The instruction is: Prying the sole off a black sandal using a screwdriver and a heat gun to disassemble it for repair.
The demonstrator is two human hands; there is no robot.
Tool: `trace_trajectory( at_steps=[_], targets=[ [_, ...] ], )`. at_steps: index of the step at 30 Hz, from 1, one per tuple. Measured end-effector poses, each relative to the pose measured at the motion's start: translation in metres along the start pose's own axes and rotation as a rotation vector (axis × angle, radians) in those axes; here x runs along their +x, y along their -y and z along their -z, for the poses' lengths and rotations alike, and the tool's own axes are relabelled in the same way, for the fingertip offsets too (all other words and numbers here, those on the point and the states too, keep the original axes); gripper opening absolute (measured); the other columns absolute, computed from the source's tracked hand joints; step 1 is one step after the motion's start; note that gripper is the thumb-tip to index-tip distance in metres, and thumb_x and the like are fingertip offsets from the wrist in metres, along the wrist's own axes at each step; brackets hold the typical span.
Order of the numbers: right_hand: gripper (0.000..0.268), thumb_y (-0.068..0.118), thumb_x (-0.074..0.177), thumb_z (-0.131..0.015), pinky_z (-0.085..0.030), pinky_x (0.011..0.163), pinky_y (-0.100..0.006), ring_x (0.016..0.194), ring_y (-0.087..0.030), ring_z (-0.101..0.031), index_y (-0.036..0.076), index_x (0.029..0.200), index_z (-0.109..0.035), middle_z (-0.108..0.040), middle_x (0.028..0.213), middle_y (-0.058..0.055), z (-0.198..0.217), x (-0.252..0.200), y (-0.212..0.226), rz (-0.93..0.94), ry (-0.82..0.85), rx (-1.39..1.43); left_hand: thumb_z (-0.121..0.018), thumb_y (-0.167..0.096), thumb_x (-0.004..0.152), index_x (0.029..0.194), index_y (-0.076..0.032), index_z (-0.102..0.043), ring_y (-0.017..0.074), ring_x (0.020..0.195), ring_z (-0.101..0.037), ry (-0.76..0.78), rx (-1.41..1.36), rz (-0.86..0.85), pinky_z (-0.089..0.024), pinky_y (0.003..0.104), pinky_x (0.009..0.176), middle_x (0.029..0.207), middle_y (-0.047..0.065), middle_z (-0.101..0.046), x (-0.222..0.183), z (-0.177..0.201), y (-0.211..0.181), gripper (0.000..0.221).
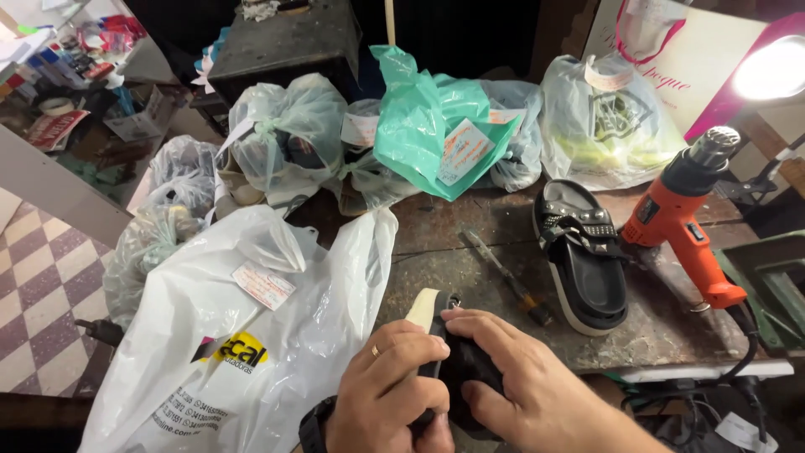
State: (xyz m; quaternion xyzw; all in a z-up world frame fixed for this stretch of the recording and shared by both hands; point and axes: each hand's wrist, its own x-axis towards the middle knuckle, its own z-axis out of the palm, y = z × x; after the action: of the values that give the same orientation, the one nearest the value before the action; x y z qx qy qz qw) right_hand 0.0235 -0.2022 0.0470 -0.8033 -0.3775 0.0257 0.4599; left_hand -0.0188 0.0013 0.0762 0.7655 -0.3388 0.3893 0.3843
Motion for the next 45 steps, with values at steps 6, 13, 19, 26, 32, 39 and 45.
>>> trace_trajectory(
  at_steps=[6,13,19,26,32,39,45],
  targets=[
    [0.049,0.019,0.091,-0.056,-0.048,0.115,-0.047,0.141,-0.035,-0.060,0.004,0.137,-0.063,-0.062,0.152,-0.020,-0.020,-0.006,-0.010,0.054,-0.168,-0.050,-0.059,-0.010,0.079,0.076,-0.009,-0.061,0.0314,0.086,-0.069,0.034,-0.022,0.048,-0.063,0.043,0.084,0.105,0.014,-0.069,0.011,0.009,0.011,0.003],
    [0.049,0.031,0.097,-0.052,-0.049,0.110,-0.047,0.134,-0.034,-0.063,0.006,0.137,-0.066,-0.065,0.144,-0.019,-0.006,0.006,-0.007,0.029,-0.164,-0.033,-0.057,-0.009,0.079,0.082,-0.010,-0.061,0.0325,0.086,-0.069,0.143,-0.038,-0.011,-0.062,0.043,0.086,0.107,0.016,-0.066,0.022,0.011,0.031,0.005],
    [0.037,0.024,0.086,-0.059,-0.053,0.102,-0.042,0.114,-0.032,-0.073,0.007,0.115,-0.076,-0.077,0.125,-0.014,0.021,0.028,0.008,0.041,-0.079,-0.242,-0.057,-0.007,0.080,0.085,-0.008,-0.060,0.0315,0.094,-0.069,0.232,-0.093,-0.025,-0.062,0.045,0.096,0.105,0.015,-0.064,0.037,0.006,0.032,0.006],
    [0.025,0.044,0.072,-0.076,-0.048,0.066,-0.039,0.066,-0.024,-0.057,0.019,0.071,-0.074,-0.064,0.064,-0.006,0.061,0.074,0.023,-0.527,0.259,-0.502,-0.063,-0.008,0.072,0.088,-0.012,-0.062,0.0272,0.098,-0.072,0.319,-0.125,0.145,-0.058,0.036,0.090,0.113,0.011,-0.069,0.053,-0.009,0.038,0.016],
    [0.017,0.032,0.073,-0.074,-0.051,0.063,-0.034,0.061,-0.014,-0.053,0.016,0.068,-0.071,-0.061,0.062,-0.006,0.087,0.082,-0.003,-0.540,0.382,-0.578,-0.066,-0.011,0.067,0.084,-0.015,-0.063,0.0254,0.087,-0.071,0.211,-0.112,0.167,-0.057,0.037,0.079,0.098,0.005,-0.072,0.064,-0.046,0.037,0.017],
    [0.018,0.020,0.073,-0.066,-0.055,0.073,-0.034,0.074,-0.009,-0.062,0.021,0.090,-0.072,-0.079,0.077,0.003,0.069,0.060,-0.013,-0.636,0.079,-0.368,-0.069,-0.019,0.067,0.083,-0.019,-0.071,0.0206,0.091,-0.074,0.141,-0.049,0.325,-0.059,0.035,0.083,0.095,-0.001,-0.075,0.064,-0.060,0.053,0.016],
    [0.017,0.020,0.087,-0.073,-0.064,0.083,-0.053,0.101,-0.041,-0.077,0.011,0.101,-0.073,-0.077,0.093,-0.018,0.067,0.053,-0.033,-0.454,-0.050,-0.185,-0.072,-0.016,0.066,0.075,-0.026,-0.066,0.0221,0.084,-0.075,0.046,-0.077,0.227,-0.060,0.032,0.079,0.082,-0.006,-0.070,0.063,-0.065,0.056,0.015]
  ],
)
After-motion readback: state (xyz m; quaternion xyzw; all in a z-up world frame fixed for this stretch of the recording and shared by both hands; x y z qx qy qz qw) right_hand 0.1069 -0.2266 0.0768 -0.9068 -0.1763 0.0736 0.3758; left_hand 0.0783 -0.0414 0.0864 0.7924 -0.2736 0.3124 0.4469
